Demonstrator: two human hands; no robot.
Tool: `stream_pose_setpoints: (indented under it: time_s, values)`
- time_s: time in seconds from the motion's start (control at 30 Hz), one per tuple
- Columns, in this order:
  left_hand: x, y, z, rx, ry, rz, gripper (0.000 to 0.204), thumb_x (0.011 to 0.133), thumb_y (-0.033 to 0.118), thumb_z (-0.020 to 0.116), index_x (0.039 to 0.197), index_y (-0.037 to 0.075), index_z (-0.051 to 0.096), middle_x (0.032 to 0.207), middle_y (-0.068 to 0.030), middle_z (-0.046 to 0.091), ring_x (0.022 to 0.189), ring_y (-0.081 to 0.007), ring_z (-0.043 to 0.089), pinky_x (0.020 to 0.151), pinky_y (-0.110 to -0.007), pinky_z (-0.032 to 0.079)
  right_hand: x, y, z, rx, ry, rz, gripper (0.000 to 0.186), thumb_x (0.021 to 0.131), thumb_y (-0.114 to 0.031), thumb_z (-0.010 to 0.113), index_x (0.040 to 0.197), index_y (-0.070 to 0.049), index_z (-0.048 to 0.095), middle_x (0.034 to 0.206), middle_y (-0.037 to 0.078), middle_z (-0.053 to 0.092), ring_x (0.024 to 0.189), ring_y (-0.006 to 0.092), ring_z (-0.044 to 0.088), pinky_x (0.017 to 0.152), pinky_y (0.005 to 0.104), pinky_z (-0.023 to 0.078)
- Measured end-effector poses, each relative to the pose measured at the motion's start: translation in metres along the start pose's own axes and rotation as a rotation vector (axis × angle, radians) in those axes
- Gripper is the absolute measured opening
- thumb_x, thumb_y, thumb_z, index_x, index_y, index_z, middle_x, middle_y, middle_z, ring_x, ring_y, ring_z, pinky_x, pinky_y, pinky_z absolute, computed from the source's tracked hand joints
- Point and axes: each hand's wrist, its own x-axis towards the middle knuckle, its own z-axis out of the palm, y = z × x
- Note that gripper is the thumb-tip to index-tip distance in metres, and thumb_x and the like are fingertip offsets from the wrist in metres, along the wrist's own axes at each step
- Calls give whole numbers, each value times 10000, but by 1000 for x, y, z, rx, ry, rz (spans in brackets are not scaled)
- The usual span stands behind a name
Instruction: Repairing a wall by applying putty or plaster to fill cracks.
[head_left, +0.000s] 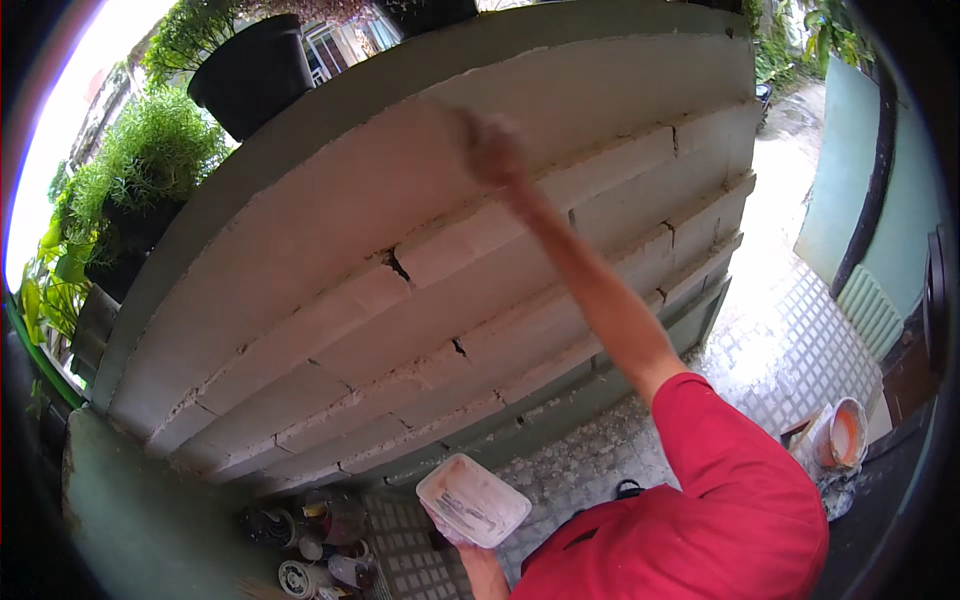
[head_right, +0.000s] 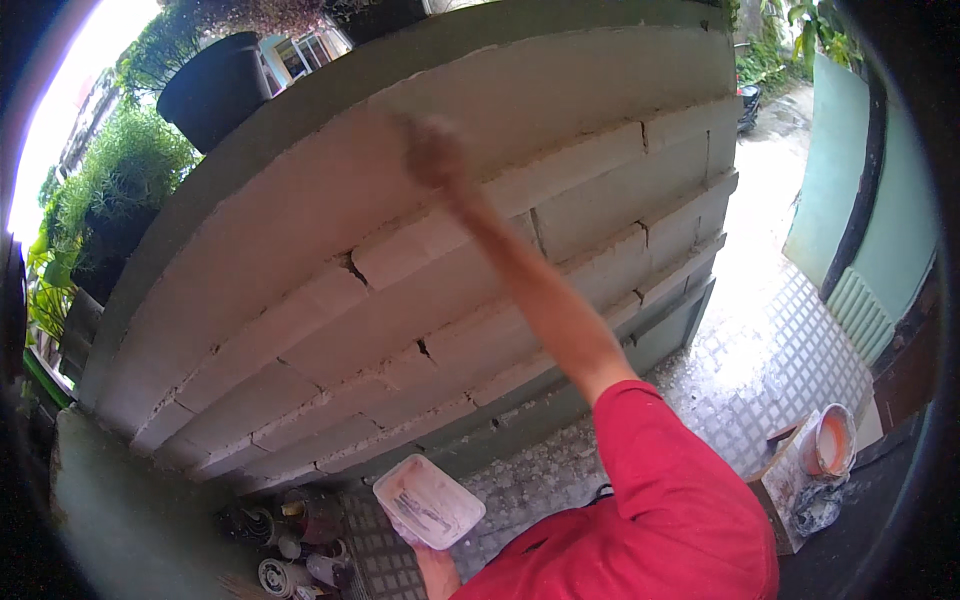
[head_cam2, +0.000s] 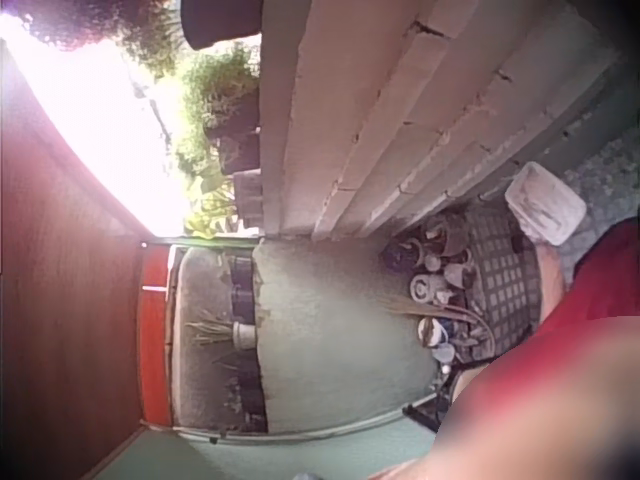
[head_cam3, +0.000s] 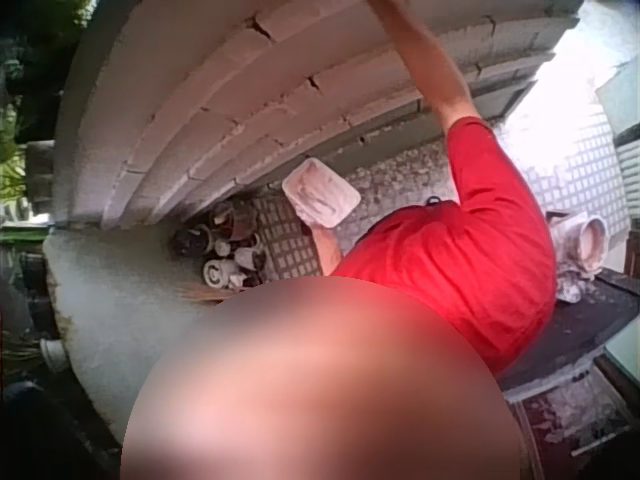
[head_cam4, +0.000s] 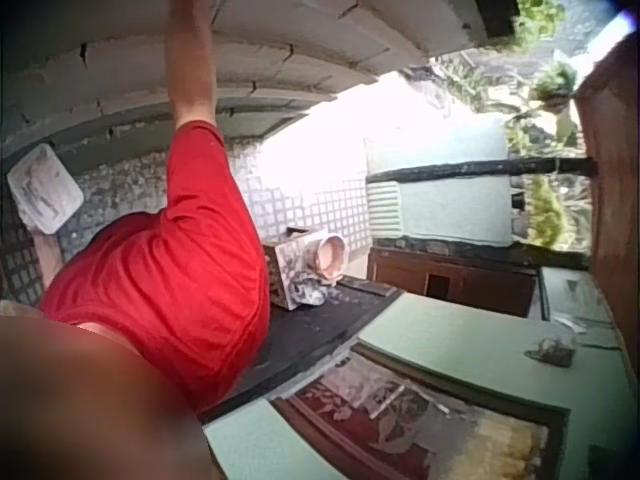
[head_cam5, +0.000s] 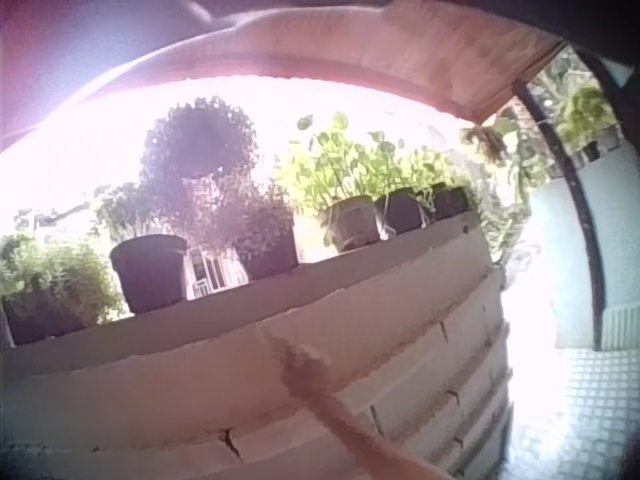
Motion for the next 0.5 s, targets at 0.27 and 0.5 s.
stream_pose_setpoints:
  time_s: [0.27, 0.5]
  values:
    - [0, 5, -15, 10, 56, 3, 596, 881, 568, 386, 1311, 160, 444, 1326, -73, 470, 1165, -324, 481, 941, -535, 416, 49, 92, -52, 55, -93, 534, 316, 705, -187, 559, 997, -76, 605, 884, 140, 612, 824, 352, 583, 680, 481, 467]
    - [12, 8, -11, 12, 38, 14, 591, 880, 568, 391, 1309, 164, 448, 1322, -69, 474, 1167, -321, 479, 943, -533, 413, 18, -2, 11, 7, 59, 198, 275, 820, -159, 452, 1008, -122, 649, 943, 163, 633, 882, 387, 580, 782, 468, 472]
